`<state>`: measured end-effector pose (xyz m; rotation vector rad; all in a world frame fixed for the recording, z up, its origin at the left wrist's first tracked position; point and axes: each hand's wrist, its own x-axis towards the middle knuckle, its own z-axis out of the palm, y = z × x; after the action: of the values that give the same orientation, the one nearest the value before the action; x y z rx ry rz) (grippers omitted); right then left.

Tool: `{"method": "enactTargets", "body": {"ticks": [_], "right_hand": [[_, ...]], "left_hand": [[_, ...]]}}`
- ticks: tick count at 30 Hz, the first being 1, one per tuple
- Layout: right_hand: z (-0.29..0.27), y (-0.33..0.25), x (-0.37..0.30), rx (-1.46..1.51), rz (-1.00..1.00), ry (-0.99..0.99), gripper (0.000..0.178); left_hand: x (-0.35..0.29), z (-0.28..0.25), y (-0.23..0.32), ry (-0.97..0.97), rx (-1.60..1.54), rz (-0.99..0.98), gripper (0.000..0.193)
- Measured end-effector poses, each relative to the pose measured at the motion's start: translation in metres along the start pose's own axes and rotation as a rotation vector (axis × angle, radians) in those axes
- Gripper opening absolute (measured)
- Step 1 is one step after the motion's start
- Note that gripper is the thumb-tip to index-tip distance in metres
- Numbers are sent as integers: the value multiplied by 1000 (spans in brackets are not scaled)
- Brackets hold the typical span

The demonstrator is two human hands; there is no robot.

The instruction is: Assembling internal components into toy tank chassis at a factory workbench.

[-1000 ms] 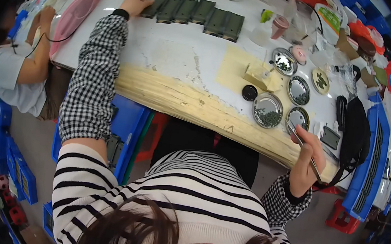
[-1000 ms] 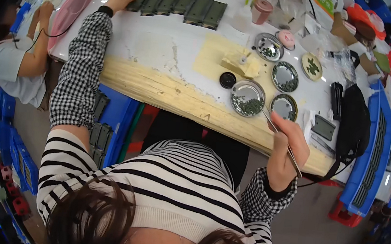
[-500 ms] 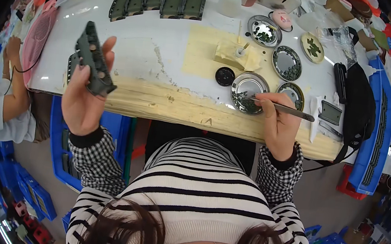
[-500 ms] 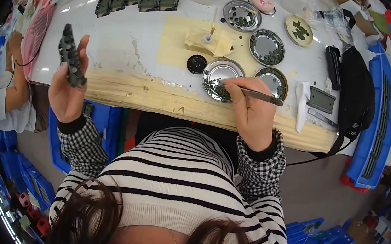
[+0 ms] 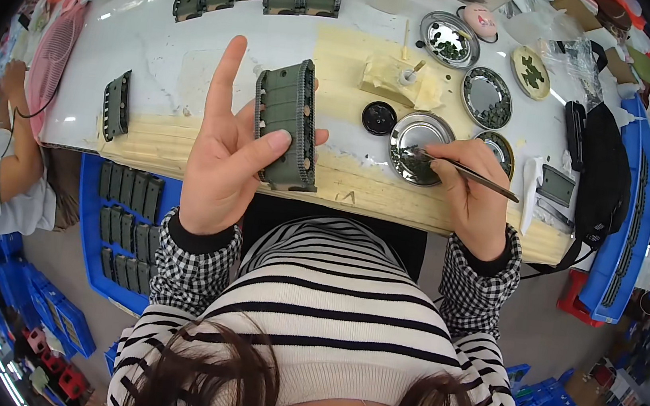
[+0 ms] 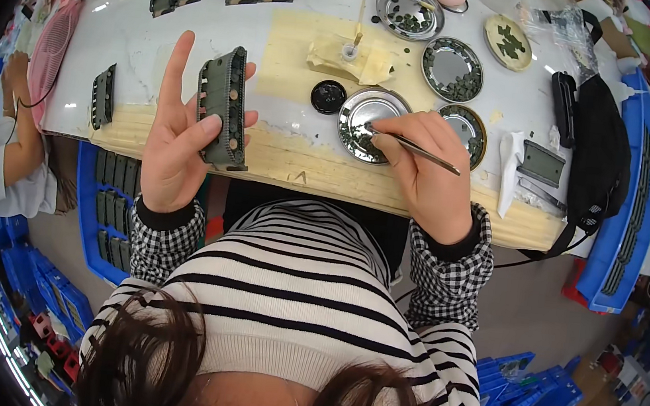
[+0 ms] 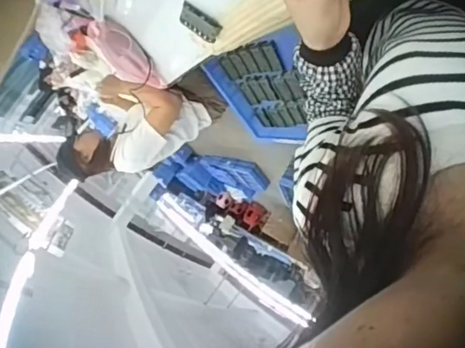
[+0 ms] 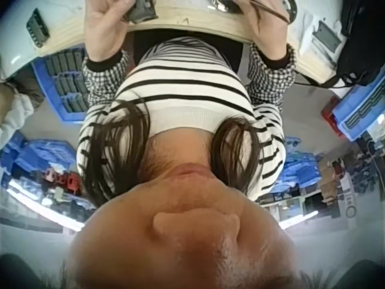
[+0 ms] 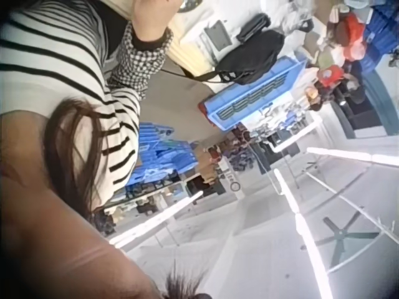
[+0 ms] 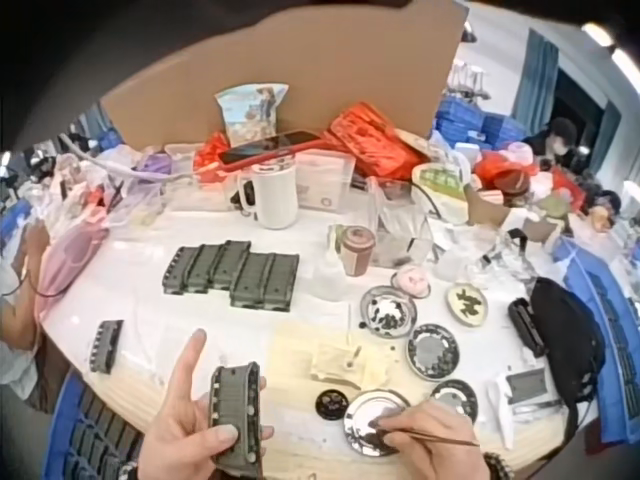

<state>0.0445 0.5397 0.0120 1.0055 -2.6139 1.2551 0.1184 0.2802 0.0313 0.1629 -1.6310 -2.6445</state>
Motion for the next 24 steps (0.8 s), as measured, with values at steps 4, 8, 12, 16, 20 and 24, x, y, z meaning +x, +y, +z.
{"method": "enactTargets", "body": {"ticks": [4,8,12,16,20,24], "right_hand": [[0,3,0,42,18,27,12],[-4,-24,5,162,-65,68,14],[4,-50,18,184,-346,8,30],[17,-51,19,75,-409,4,36],[19,-50,22,-39,-523,20,37],[21,-52,22,-47,-536,26,38]], "left_hand": [[-8,-6,-8,-41,-31,-60,44],[-11,-7,-17,-75,-127,-182,21],[-6,10,-27,-222,-231,-368,28],[-2,16,-37,-200,-439,-422,29],[2,9,-38,-275,-475,-462,25],[3,12,-34,-263,-450,-484,21]]}}
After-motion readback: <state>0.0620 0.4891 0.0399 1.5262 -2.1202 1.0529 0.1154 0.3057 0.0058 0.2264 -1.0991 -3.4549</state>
